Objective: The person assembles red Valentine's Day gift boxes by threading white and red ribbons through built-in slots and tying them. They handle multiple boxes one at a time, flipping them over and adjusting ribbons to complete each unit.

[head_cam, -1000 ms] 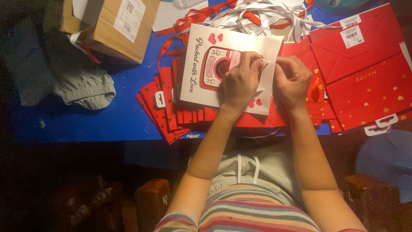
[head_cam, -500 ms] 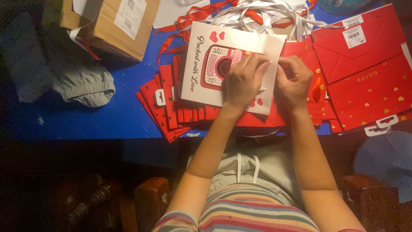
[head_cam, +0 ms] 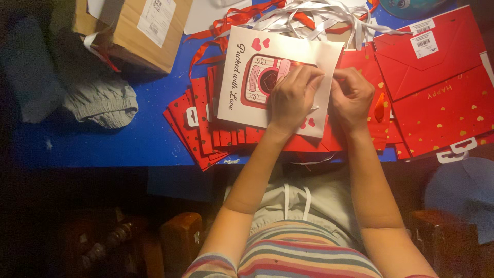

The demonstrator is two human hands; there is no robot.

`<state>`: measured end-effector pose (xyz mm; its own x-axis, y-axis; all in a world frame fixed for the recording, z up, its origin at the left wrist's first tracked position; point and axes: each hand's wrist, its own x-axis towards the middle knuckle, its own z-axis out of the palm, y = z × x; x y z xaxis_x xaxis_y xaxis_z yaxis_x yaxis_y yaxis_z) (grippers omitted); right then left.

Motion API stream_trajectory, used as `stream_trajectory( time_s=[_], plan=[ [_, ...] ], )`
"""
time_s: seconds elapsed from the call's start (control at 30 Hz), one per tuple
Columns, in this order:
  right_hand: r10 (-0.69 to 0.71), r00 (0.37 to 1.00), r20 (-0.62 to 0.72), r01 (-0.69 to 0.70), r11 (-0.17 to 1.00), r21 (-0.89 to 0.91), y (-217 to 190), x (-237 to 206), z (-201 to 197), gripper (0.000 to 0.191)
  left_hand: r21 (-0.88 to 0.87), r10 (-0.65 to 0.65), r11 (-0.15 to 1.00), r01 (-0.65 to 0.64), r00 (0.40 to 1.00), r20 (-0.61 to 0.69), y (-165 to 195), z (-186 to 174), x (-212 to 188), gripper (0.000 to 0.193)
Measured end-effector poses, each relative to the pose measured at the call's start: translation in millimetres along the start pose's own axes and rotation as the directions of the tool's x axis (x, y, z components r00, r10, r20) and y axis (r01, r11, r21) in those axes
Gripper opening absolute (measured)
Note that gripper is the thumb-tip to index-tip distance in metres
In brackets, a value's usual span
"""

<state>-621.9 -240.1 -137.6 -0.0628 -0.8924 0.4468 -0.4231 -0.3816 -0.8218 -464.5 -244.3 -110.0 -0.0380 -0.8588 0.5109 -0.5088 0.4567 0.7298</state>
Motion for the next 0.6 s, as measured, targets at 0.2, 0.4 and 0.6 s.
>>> stream_trajectory(
  time_s=[0.2,0.4,0.6],
  plan=[
    [0.025,1.0,-0.007,-0.024,0.999,0.031,-3,0,1,0.009,-0.087,-0.136,0.987,0.135,0.991,-0.007,-8,7,0,0.017],
    [-0.009,1.0,0.001,0.009,0.999,0.047,-3,1,-1,0.011,-0.078,-0.004,0.997,0.002,1.0,-0.017,4,-4,1,0.026],
    [-0.002,1.0,0.003,0.002,1.0,0.028,-4,1,0,0.011,-0.047,-0.04,0.998,0.041,0.999,0.014,5,-3,3,0.009]
  ],
)
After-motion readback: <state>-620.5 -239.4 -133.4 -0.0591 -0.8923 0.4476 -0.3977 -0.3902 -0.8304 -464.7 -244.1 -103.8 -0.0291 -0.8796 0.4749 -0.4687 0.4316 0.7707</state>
